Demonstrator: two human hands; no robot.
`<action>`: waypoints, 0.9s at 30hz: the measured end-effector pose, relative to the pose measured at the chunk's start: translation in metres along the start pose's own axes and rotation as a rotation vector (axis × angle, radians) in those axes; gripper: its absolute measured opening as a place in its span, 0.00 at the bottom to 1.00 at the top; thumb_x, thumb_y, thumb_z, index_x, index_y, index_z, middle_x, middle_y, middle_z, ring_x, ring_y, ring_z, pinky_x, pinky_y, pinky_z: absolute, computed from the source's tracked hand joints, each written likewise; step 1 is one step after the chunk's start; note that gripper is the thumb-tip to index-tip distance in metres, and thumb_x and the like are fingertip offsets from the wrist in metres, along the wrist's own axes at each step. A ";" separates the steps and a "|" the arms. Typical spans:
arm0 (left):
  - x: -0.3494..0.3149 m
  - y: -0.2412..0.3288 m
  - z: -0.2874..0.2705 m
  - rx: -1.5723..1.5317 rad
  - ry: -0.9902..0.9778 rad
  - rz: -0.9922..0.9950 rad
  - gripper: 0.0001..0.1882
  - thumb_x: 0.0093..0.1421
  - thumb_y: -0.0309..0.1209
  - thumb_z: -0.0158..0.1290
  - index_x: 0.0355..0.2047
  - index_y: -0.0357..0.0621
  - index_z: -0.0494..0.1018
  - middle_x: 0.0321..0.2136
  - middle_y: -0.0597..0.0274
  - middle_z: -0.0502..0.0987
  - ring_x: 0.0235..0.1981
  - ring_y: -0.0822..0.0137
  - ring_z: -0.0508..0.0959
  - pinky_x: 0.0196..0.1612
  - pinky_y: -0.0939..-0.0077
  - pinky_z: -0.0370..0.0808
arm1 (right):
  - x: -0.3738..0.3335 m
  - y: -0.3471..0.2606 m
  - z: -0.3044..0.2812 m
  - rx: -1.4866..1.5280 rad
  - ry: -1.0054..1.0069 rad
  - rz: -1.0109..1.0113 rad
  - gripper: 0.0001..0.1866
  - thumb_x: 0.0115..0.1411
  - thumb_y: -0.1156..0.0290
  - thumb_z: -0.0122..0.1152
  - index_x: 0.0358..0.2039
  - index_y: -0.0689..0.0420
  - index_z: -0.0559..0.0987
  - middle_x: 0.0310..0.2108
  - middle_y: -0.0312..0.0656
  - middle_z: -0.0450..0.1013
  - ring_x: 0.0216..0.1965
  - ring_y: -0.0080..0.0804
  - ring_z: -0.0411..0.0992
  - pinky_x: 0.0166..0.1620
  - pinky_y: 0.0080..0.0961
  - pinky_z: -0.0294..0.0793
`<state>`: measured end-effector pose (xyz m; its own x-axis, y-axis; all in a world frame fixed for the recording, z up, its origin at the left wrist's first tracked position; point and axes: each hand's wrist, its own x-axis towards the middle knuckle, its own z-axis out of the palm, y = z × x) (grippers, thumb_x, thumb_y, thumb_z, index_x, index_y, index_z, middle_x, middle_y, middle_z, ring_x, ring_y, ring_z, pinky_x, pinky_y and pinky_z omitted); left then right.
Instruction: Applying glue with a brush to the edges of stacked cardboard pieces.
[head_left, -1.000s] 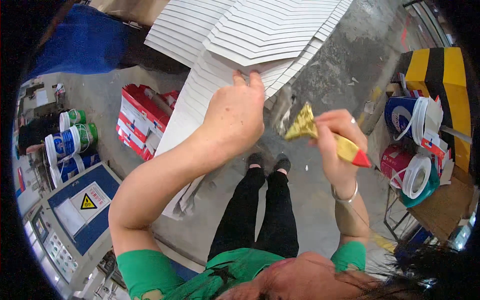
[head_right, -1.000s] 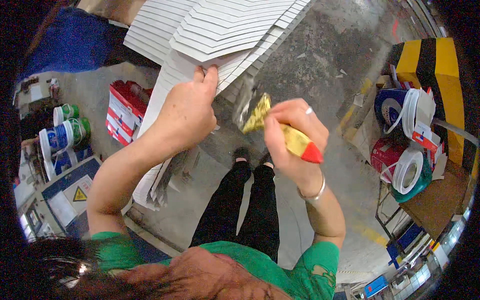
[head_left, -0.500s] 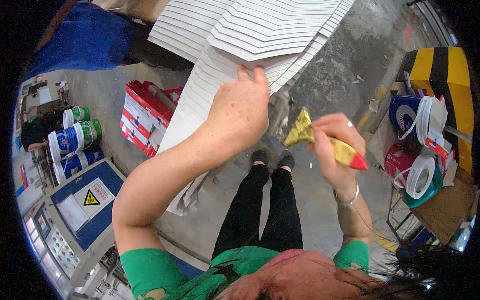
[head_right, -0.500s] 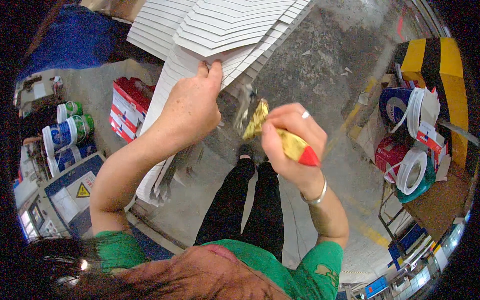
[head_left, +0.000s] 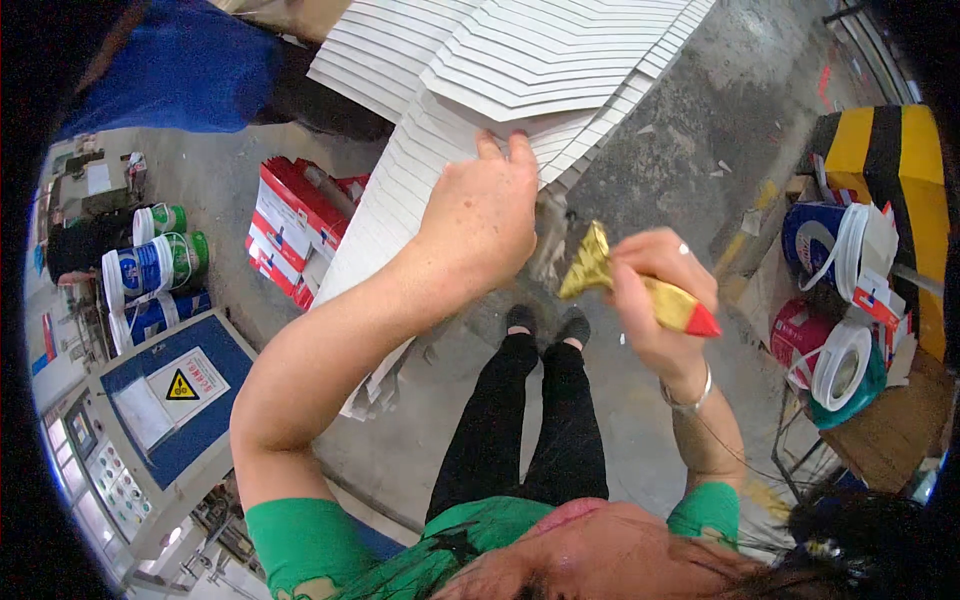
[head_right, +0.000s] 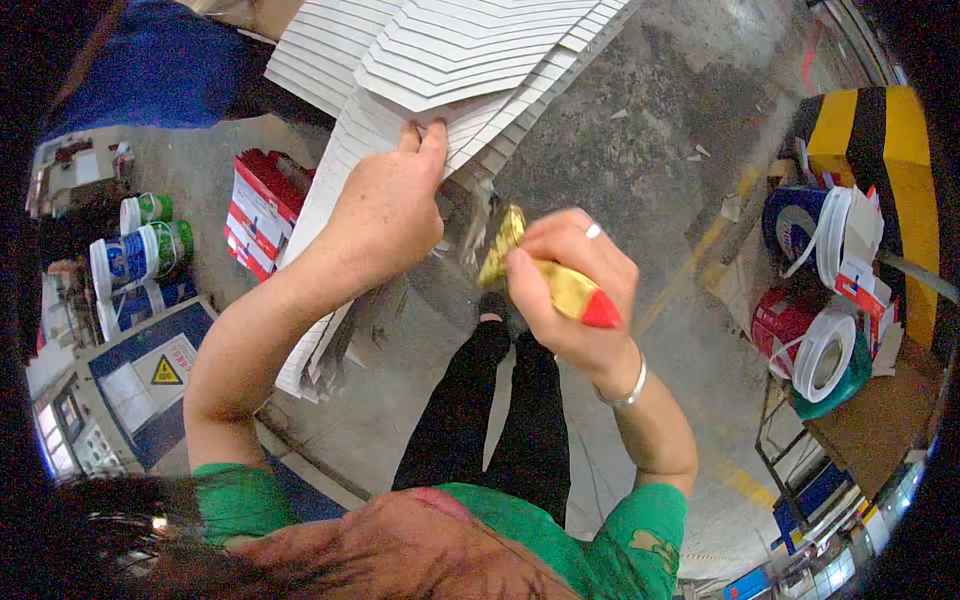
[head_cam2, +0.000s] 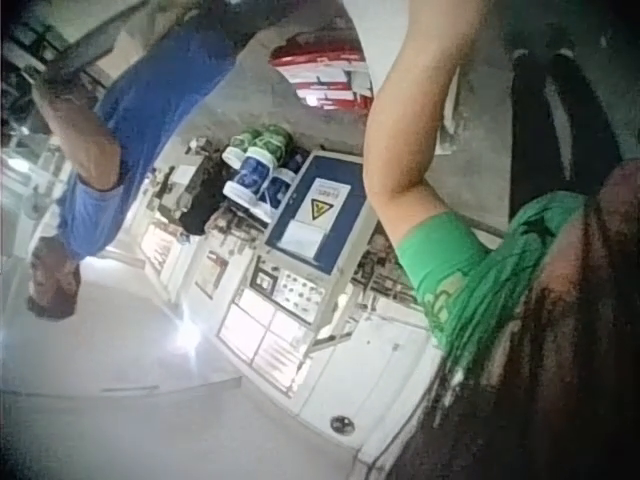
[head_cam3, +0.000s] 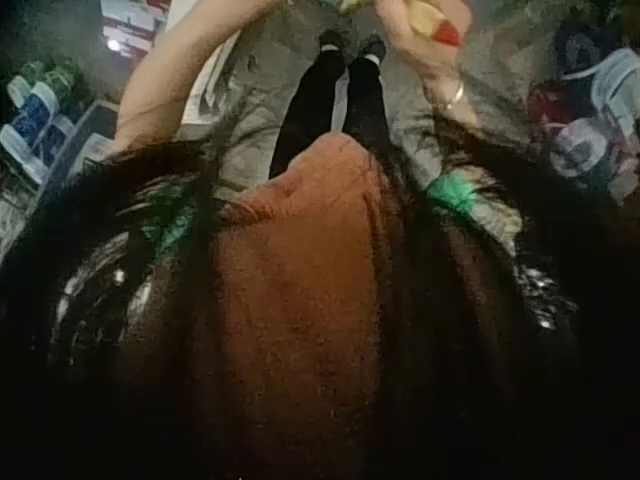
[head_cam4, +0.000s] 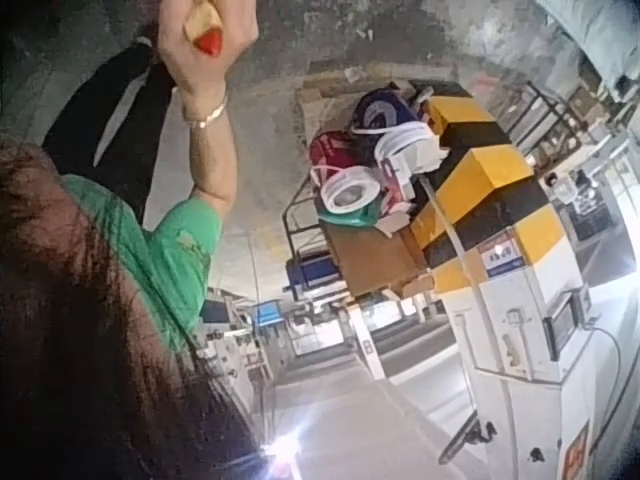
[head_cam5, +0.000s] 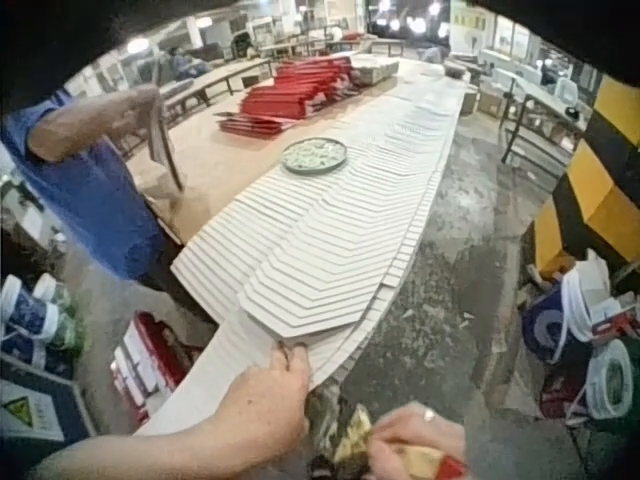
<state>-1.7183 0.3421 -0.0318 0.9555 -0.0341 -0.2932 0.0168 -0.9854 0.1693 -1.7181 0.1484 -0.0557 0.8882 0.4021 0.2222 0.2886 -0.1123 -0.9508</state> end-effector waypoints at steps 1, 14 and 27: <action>0.001 -0.002 0.001 0.005 0.004 -0.007 0.27 0.44 0.21 0.49 0.45 0.19 0.61 0.41 0.18 0.66 0.31 0.43 0.79 0.35 0.62 0.76 | 0.000 -0.002 -0.005 0.013 0.051 0.019 0.02 0.48 0.80 0.59 0.23 0.62 0.74 0.26 0.44 0.73 0.26 0.31 0.72 0.30 0.23 0.70; -0.003 0.001 0.013 0.045 0.110 -0.042 0.27 0.44 0.22 0.49 0.47 0.24 0.61 0.46 0.24 0.66 0.33 0.39 0.77 0.36 0.60 0.76 | 0.007 0.009 -0.019 0.117 0.029 0.063 0.03 0.51 0.79 0.59 0.23 0.63 0.74 0.24 0.42 0.72 0.26 0.29 0.71 0.31 0.23 0.69; -0.001 0.027 0.121 0.046 0.690 -0.373 0.49 0.43 0.36 0.62 0.62 0.37 0.47 0.60 0.32 0.46 0.62 0.36 0.46 0.60 0.39 0.43 | -0.056 0.012 -0.104 0.349 0.281 0.187 0.10 0.62 0.73 0.46 0.28 0.67 0.71 0.35 0.47 0.69 0.22 0.26 0.69 0.23 0.19 0.72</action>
<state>-1.7542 0.2950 -0.1403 0.8562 0.3971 0.3304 0.3751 -0.9177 0.1310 -1.7272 0.0302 -0.0576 0.9895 0.1375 0.0449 0.0209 0.1714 -0.9850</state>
